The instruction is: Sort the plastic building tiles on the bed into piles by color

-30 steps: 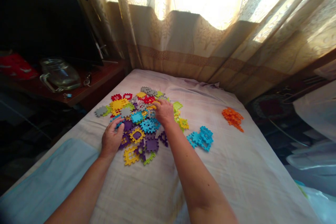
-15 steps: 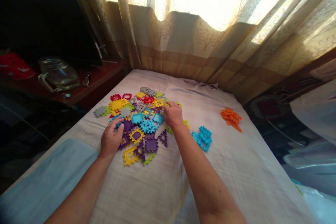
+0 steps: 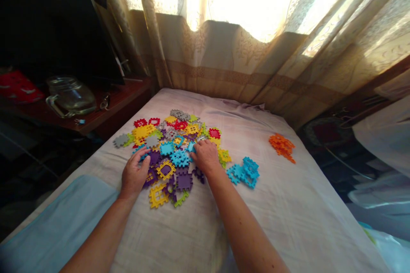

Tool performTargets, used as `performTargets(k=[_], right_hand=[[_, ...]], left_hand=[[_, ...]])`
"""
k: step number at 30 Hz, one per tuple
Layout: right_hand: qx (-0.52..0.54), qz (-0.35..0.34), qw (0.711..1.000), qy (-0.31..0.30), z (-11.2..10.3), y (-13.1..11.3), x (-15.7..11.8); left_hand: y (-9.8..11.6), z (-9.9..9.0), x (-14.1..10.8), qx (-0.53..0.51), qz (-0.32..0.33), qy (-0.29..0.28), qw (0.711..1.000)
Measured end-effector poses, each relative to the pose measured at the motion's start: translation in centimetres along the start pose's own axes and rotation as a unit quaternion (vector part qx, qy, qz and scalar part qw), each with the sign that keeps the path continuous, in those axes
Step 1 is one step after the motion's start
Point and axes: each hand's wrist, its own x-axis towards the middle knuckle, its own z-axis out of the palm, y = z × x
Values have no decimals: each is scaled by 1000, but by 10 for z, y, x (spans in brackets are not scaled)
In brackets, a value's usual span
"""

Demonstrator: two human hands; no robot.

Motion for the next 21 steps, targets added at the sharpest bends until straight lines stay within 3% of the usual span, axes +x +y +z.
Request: performTargets(k=[15, 21], right_hand=[[1, -5, 999, 42, 6, -4, -2], [-7, -14, 999, 32, 3, -10, 3]], left_hand=[[3, -2, 1, -1, 0, -7, 1000], [2, -2, 1, 1, 1, -1, 1000]])
